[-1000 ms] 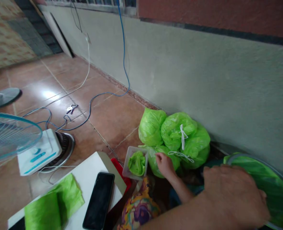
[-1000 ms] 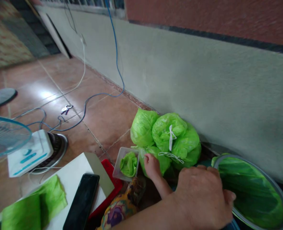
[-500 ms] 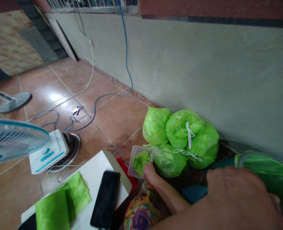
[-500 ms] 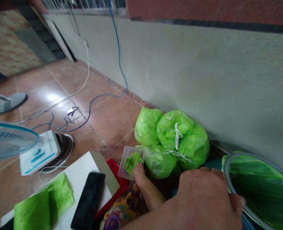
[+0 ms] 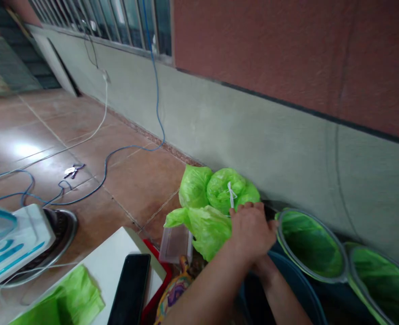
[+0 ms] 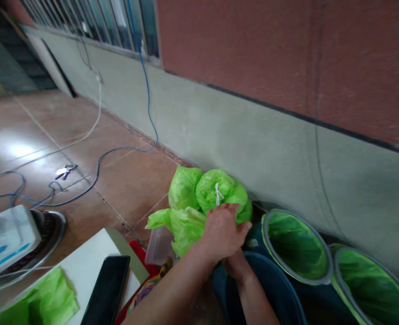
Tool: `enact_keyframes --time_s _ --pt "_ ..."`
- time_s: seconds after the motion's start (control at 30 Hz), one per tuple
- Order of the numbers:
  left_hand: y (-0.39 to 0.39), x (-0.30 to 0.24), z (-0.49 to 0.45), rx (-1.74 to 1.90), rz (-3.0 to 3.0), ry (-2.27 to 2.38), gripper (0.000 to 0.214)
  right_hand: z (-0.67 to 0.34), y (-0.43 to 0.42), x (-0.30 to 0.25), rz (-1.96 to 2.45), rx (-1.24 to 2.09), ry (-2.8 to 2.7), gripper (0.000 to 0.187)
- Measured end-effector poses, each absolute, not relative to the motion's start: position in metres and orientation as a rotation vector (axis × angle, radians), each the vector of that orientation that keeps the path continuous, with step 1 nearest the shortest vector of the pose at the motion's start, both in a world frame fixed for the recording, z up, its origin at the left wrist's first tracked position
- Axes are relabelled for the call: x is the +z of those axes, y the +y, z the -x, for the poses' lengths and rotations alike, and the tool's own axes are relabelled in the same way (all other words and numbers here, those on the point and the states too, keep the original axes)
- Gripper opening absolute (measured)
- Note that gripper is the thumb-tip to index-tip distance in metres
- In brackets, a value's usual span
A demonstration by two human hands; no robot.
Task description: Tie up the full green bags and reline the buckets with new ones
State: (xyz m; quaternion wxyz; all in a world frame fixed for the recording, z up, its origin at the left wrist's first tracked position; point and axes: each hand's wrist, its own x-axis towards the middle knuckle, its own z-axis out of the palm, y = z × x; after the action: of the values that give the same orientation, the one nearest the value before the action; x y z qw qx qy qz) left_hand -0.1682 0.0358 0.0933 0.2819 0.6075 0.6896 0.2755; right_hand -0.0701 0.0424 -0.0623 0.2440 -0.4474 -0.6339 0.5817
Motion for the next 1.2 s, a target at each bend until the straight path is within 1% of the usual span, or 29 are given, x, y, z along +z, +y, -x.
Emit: enact_keyframes --time_s 0.1,0.13,0.23,0.27,0.33,0.4,0.47,0.53,0.63,0.7,0.77,0.87,0.93,1.0,1.1,1.2 --pt "0.033 0.089 0.172 0.615 -1.766 1.625 0.064 0.014 0.033 -0.010 1.267 1.573 -1.441 0.035" --pt "0.031 0.088 0.172 0.586 -1.804 1.548 0.067 -0.002 0.028 0.007 1.269 1.587 -1.336 0.033" --pt "0.022 0.086 0.164 0.540 -1.908 1.239 0.065 -0.038 0.011 0.052 1.267 1.552 -1.165 0.032" --pt "0.017 0.087 0.158 0.522 -1.924 1.131 0.059 -0.048 0.005 0.065 1.267 1.517 -1.151 0.032" --pt "0.005 0.089 0.144 0.474 -1.938 0.981 0.039 -0.067 -0.008 0.085 1.268 1.449 -1.144 0.031" --pt "-0.008 0.093 0.129 0.427 -1.944 0.948 0.020 -0.086 -0.021 0.103 1.284 1.388 -1.164 0.031" --pt "-0.020 0.101 0.117 0.415 -1.951 0.977 0.014 -0.105 -0.037 0.119 1.300 1.356 -1.191 0.032" --pt "-0.028 0.113 0.111 0.437 -1.944 1.008 0.017 -0.124 -0.053 0.135 1.277 1.380 -1.231 0.036" --pt "-0.038 0.134 0.108 0.469 -1.889 1.050 0.022 -0.154 -0.077 0.153 1.211 1.419 -1.349 0.046" --pt "-0.044 0.149 0.107 0.486 -1.818 1.087 0.027 -0.174 -0.090 0.157 1.205 1.384 -1.442 0.049" --pt "-0.053 0.163 0.106 0.521 -1.748 1.105 0.034 -0.190 -0.100 0.156 1.265 1.293 -1.498 0.042" --pt "-0.070 0.183 0.099 0.585 -1.778 1.066 0.039 -0.201 -0.112 0.158 1.389 0.984 -1.531 0.025" --pt "-0.083 0.197 0.089 0.599 -1.910 1.026 0.037 -0.197 -0.121 0.169 1.385 0.764 -1.564 0.023" --pt "-0.094 0.210 0.075 0.593 -2.076 0.988 0.032 -0.186 -0.131 0.186 1.307 0.640 -1.666 0.028" --pt "-0.110 0.225 0.051 0.612 -2.259 0.913 0.025 -0.163 -0.142 0.210 1.181 0.607 -1.929 0.035" --pt "-0.121 0.230 0.036 0.637 -2.325 0.882 0.026 -0.151 -0.146 0.216 1.197 0.672 -2.028 0.024"
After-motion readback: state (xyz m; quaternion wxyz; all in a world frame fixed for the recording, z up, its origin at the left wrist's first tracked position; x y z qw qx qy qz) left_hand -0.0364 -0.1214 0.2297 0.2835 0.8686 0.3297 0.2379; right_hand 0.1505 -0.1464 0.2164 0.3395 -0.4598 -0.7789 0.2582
